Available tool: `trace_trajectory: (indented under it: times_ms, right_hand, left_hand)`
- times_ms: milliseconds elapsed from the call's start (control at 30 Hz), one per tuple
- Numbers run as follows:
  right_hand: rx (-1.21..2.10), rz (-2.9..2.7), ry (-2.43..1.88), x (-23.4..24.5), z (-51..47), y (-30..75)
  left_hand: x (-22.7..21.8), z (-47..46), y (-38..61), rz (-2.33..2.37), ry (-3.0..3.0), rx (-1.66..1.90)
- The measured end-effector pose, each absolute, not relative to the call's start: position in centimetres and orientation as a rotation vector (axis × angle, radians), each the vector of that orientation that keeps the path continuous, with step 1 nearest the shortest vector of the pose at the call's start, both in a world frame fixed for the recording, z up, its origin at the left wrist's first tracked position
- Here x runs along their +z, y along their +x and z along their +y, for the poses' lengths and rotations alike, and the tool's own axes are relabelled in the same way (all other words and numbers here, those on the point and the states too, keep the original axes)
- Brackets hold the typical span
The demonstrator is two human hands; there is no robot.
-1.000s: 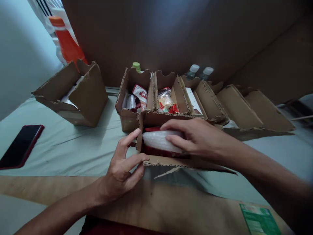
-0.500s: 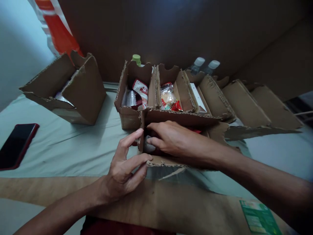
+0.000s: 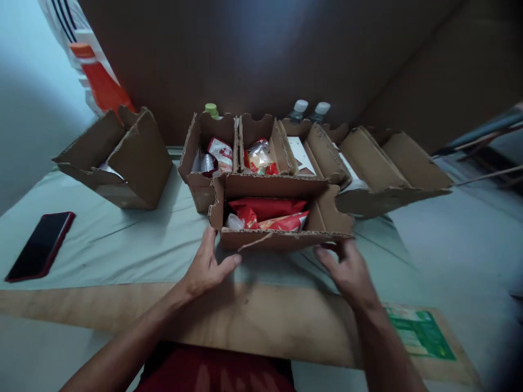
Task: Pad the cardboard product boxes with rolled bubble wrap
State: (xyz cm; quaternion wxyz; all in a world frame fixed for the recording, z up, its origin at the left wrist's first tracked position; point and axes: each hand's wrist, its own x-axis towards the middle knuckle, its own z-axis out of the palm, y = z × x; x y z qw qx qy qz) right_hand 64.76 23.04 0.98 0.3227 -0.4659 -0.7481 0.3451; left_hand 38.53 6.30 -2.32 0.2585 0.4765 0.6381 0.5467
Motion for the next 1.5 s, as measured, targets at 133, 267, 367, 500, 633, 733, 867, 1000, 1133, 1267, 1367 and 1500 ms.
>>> trace_trajectory:
  times_ms: [133,267,367,500,633,733,867,1000,1133,1267,1367,1500]
  right_hand:
    - [0.95,-1.951,-1.216,0.2,21.1,62.7]
    - [0.883,-1.985,-1.19,1.3,16.3,64.3]
    - [0.919,-2.049,-1.078,2.7,13.4,62.9]
    - [0.926,-1.97,-0.97,5.0,13.9,60.7]
    - [0.778,-1.809,-1.117,5.9,14.7,63.1]
    - [0.779,-1.799,-1.189,5.1,13.6,64.7]
    - [0.903,-1.916,-1.115,3.3,12.1,61.2]
    - [1.126,-2.069,-0.824,2.4,11.7,53.2]
    - [1.244,-2.198,-0.561,1.4,12.0,45.3]
    - [1.107,-2.23,-0.532,0.3,11.5,40.3]
    - [0.985,-2.241,-0.54,-0.2,10.5,38.7]
    - [0.975,-2.249,-0.499,-0.5,9.3,38.0]
  left_hand:
    - [-1.7,6.5,39.5,1.676,1.261,1.465]
    - [-1.5,0.1,40.5,1.711,1.246,1.363]
    - [-1.1,-4.7,39.9,1.839,1.137,1.395]
    - [1.7,-3.3,39.0,1.915,1.11,1.544]
    - [4.4,1.3,40.9,1.695,1.319,1.609]
    - [4.2,0.8,42.3,1.647,1.323,1.573]
    - [0.8,-4.9,41.8,1.763,1.019,1.541]
    - [-1.7,-10.0,39.6,2.067,0.846,1.656]
    - [-1.6,-11.7,38.2,2.247,0.79,1.782]
    - [-2.0,-11.9,38.9,2.241,0.741,1.783]
    - [-3.4,-11.7,39.8,2.232,0.666,1.74]
    - [-4.6,-11.3,40.1,2.193,0.641,1.724]
